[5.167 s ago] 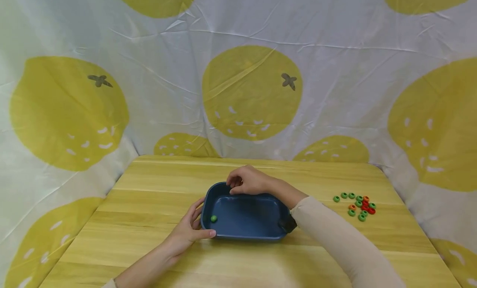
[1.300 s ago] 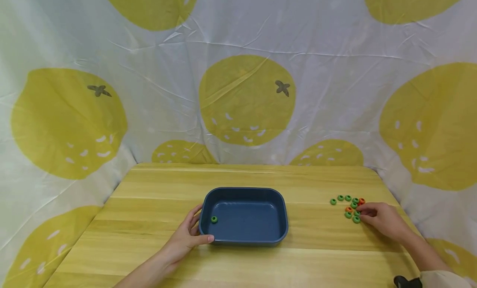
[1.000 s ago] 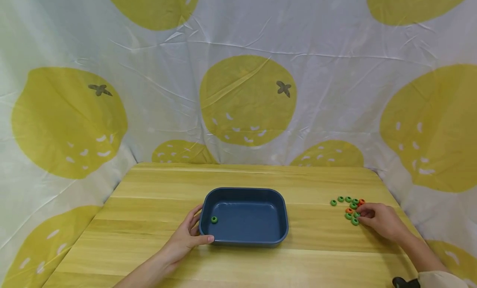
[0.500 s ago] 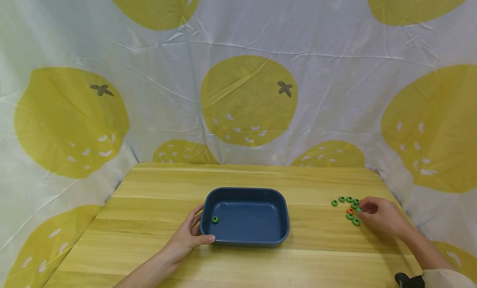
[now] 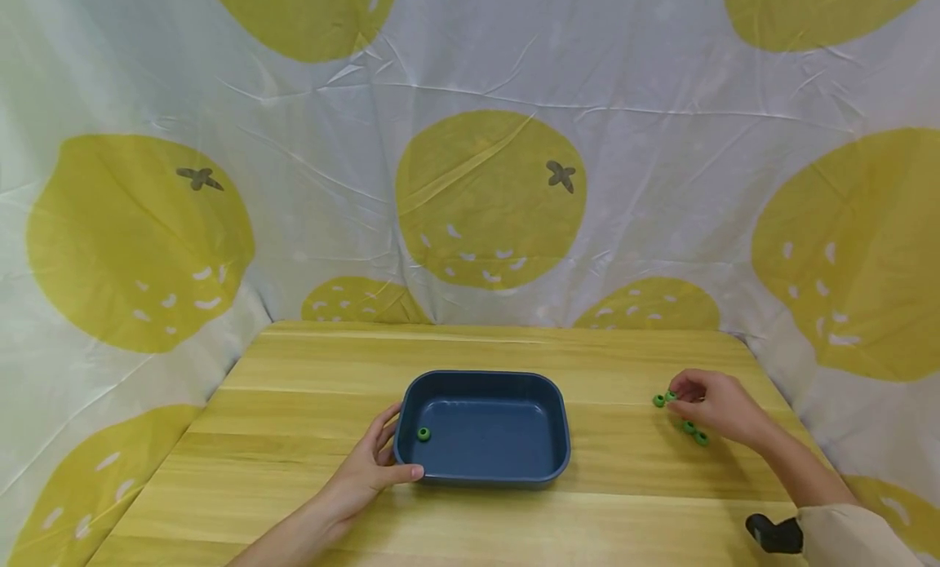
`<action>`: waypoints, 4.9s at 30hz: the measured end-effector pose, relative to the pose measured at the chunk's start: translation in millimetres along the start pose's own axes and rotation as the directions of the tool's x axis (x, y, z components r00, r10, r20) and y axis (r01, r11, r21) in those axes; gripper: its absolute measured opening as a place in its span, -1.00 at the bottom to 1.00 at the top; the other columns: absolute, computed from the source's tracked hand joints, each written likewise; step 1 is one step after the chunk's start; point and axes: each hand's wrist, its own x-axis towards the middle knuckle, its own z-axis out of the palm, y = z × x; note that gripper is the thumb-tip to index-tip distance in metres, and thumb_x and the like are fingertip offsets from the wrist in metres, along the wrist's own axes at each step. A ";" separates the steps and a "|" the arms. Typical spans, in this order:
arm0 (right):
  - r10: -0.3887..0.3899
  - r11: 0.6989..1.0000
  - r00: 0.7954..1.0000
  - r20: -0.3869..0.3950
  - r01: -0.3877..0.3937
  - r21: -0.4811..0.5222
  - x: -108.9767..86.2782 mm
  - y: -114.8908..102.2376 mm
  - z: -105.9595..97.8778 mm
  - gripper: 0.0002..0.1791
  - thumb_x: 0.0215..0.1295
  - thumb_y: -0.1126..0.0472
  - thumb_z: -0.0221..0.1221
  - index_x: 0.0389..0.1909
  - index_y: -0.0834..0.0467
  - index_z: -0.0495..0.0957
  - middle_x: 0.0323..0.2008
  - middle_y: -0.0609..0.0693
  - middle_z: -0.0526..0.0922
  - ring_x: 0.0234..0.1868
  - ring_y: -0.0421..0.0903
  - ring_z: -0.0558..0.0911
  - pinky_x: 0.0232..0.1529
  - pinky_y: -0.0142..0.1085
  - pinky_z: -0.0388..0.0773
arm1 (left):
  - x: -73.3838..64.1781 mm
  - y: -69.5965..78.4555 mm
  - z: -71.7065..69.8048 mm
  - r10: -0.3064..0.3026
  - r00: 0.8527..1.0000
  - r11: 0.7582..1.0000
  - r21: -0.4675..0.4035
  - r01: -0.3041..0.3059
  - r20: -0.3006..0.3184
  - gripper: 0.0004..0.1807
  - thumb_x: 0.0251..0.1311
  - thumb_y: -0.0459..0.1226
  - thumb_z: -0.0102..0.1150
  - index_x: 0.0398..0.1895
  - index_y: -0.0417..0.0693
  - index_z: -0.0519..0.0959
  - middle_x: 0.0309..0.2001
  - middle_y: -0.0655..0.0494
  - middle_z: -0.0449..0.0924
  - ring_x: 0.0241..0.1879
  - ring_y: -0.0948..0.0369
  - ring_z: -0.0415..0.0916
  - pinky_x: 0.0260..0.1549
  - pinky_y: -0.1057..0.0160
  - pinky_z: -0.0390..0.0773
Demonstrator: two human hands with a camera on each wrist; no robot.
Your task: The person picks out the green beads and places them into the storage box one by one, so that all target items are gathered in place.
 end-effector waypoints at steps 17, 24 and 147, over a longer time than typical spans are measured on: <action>-0.078 0.995 0.994 0.078 0.073 0.068 39.1 -42.2 13.6 -0.87 0.33 0.27 0.40 -0.18 0.16 0.65 -0.32 -0.10 0.65 -0.30 -0.20 0.65 -0.36 -0.29 0.62 | 0.9 0.3 1.0 -0.012 1.000 1.000 0.002 0.012 -0.007 0.17 0.07 -0.43 0.56 0.66 0.08 0.01 0.58 -0.19 0.08 0.48 -0.19 0.19 0.31 -0.15 0.33; -0.088 0.995 0.989 0.120 0.081 0.064 53.6 -53.2 16.7 -0.85 0.31 0.25 0.41 -0.17 0.13 0.66 -0.31 -0.12 0.65 -0.27 -0.19 0.64 -0.28 -0.29 0.63 | 2.1 -0.3 0.0 -0.010 1.000 1.000 0.000 0.010 -0.006 0.17 0.07 -0.44 0.56 0.66 0.09 0.01 0.57 -0.19 0.10 0.47 -0.18 0.21 0.29 -0.11 0.36; -0.462 0.882 0.817 0.346 0.382 0.276 153.5 -191.8 103.8 -0.80 0.31 0.27 0.41 -0.12 0.27 0.69 -0.25 -0.11 0.69 -0.24 -0.20 0.69 -0.12 -0.28 0.67 | 3.0 1.6 1.7 -0.022 1.000 1.000 -0.010 0.022 -0.008 0.15 0.08 -0.47 0.53 0.65 0.08 0.02 0.56 -0.21 0.12 0.44 -0.18 0.26 0.23 0.00 0.45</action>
